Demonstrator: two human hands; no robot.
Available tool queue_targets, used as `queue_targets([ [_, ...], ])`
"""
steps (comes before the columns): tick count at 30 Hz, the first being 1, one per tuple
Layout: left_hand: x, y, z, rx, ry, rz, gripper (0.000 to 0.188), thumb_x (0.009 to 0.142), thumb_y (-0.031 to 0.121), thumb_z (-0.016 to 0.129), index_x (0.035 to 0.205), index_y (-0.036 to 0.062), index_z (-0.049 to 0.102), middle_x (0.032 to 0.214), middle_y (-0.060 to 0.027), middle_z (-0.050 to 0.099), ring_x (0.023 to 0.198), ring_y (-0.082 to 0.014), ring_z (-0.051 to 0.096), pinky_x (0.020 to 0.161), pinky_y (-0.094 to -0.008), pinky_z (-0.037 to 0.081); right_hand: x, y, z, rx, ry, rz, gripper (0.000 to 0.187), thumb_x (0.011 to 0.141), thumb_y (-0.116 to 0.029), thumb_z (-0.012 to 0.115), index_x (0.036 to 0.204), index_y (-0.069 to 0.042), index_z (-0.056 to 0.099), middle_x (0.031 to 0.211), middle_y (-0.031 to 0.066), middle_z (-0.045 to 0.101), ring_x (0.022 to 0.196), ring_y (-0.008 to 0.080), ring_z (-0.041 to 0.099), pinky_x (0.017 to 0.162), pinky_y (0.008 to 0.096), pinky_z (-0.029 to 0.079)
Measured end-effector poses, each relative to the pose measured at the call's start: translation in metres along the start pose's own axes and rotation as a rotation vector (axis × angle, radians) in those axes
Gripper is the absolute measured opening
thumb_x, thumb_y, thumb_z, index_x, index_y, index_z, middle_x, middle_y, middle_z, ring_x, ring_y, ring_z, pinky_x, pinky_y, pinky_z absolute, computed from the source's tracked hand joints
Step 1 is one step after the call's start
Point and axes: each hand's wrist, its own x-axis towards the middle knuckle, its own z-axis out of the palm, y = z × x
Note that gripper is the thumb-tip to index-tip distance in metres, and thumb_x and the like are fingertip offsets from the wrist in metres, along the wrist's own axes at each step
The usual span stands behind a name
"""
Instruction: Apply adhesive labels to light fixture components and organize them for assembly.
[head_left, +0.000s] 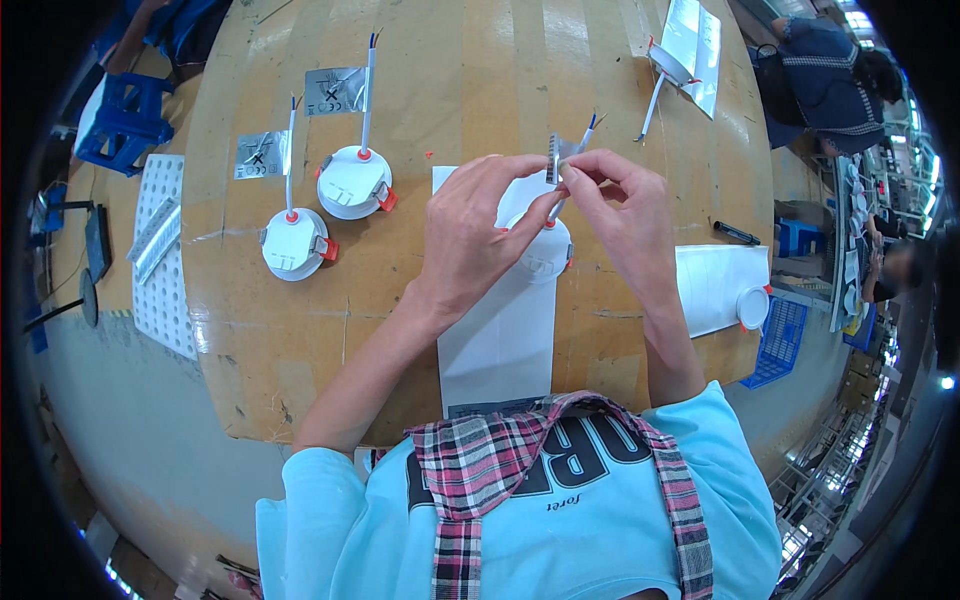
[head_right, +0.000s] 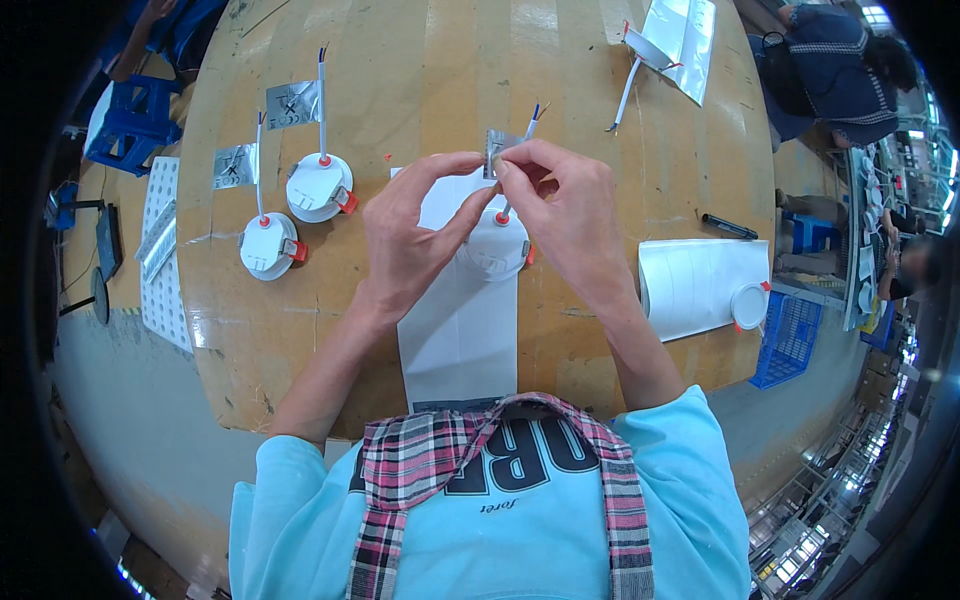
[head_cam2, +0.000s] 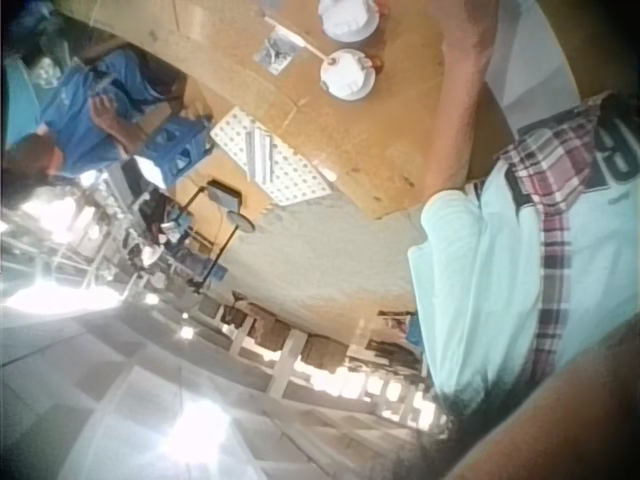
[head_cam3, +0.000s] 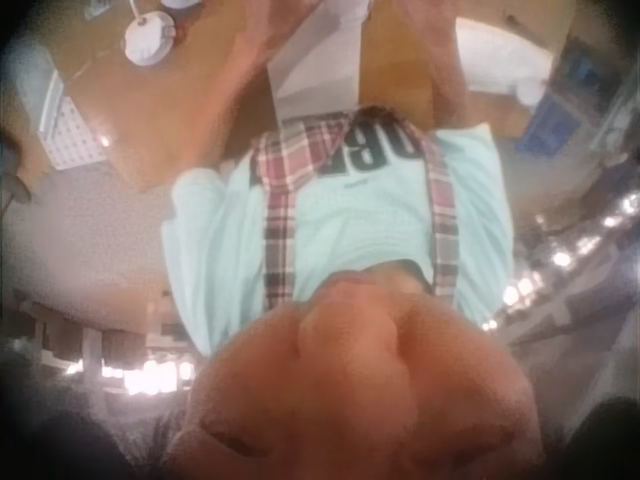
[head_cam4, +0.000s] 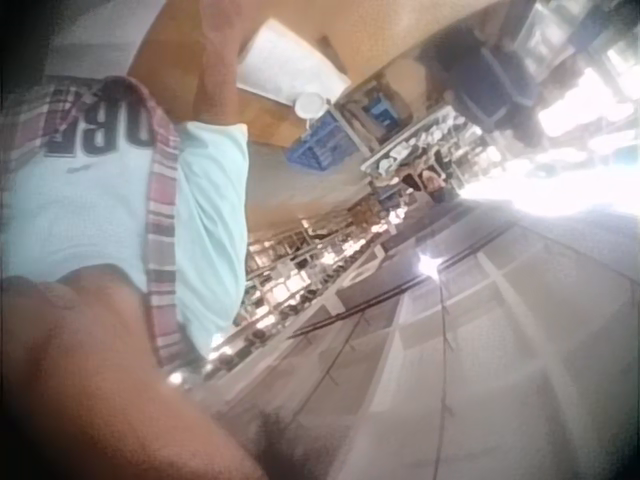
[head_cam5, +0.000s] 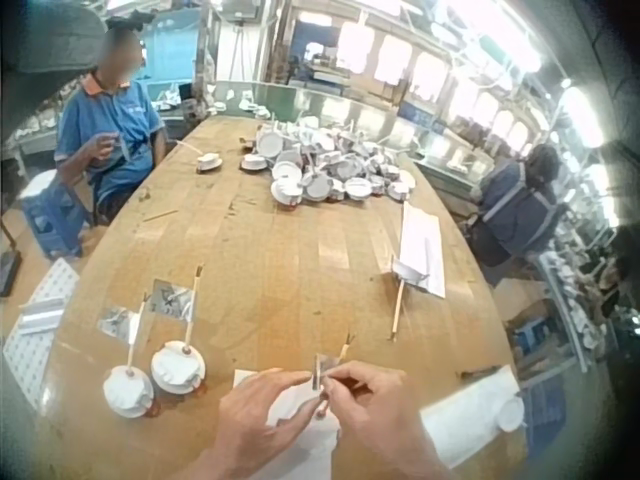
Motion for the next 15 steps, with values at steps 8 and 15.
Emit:
queue_targets([
  [8,-0.003,-0.005,0.001,-0.122,-0.008,-0.15,0.015,0.083,0.002,0.067,0.097,0.0001,0.067,0.087,-0.0082,0.072,0.081,-0.0144,0.069,0.073,-0.0256,0.053,0.001,0.003,0.006,0.006,0.011,-0.056,0.013,0.085,-0.008,0.063,0.089,0.004,0.067,0.077,0.0114,0.068,0.065,0.0156,0.064,0.062,0.0279,0.051],
  [15,-0.003,-0.005,-0.001,-0.414,-0.042,-0.359,0.012,0.088,0.003,0.061,0.097,-0.0043,0.064,0.09,-0.0104,0.07,0.087,-0.0144,0.067,0.081,-0.0269,0.052,0.003,0.005,0.011,-0.188,0.058,-0.274,0.007,0.079,-0.006,0.065,0.083,0.0,0.065,0.075,0.0098,0.062,0.069,0.0212,0.06,0.064,0.0327,0.048],
])
